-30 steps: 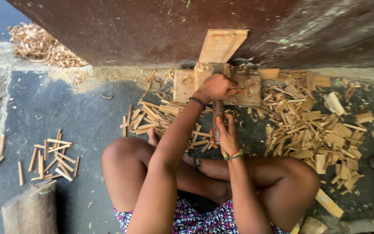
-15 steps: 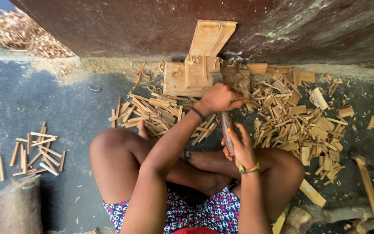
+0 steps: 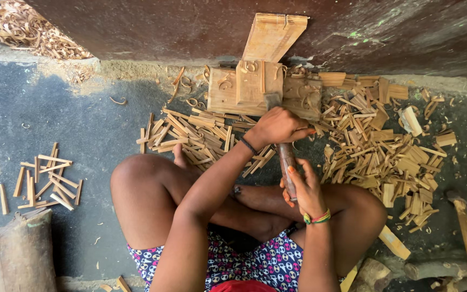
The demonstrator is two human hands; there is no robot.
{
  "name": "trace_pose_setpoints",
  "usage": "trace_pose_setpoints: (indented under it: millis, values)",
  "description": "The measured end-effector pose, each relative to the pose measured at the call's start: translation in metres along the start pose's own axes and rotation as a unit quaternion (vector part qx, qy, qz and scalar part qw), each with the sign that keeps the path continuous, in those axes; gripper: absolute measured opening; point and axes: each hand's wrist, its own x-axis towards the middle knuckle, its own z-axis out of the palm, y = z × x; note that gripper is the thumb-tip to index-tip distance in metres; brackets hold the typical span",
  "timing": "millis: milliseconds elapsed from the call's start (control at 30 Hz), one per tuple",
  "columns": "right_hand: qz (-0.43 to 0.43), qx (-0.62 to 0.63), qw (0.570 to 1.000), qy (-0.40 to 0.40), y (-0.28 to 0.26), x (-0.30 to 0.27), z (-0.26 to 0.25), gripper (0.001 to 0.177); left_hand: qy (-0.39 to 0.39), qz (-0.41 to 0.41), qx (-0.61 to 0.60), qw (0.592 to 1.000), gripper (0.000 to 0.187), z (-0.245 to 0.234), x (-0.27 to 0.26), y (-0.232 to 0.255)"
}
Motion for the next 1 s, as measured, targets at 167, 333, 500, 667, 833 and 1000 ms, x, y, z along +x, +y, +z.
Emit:
trace_pose_setpoints:
  millis: [167, 333, 500, 667, 833, 1000]
  values:
    - [0.003, -0.001, 1.000, 0.000, 0.003, 0.001, 0.000, 0.033, 0.006, 0.002, -0.008, 1.000, 0.031, -0.002, -0.003, -0.002]
    - [0.010, -0.006, 1.000, -0.003, 0.004, 0.003, 0.000, 0.032, -0.006, -0.006, -0.001, 1.000, 0.032, -0.004, -0.002, -0.003]
    - [0.014, -0.028, 0.999, -0.009, 0.007, 0.005, 0.000, 0.032, -0.005, -0.024, -0.019, 0.999, 0.035, -0.004, -0.002, -0.005]
    - [0.025, -0.051, 0.998, -0.009, 0.008, 0.006, 0.006, 0.032, 0.009, -0.033, -0.026, 0.999, 0.037, -0.005, -0.006, -0.008]
    - [0.040, -0.055, 0.998, -0.011, 0.008, 0.010, 0.018, 0.031, -0.019, -0.034, -0.036, 0.999, 0.036, -0.001, -0.006, -0.017]
    - [0.050, -0.059, 0.997, -0.001, 0.010, 0.012, 0.030, 0.031, -0.066, -0.043, -0.021, 0.997, 0.040, -0.005, -0.005, -0.025]
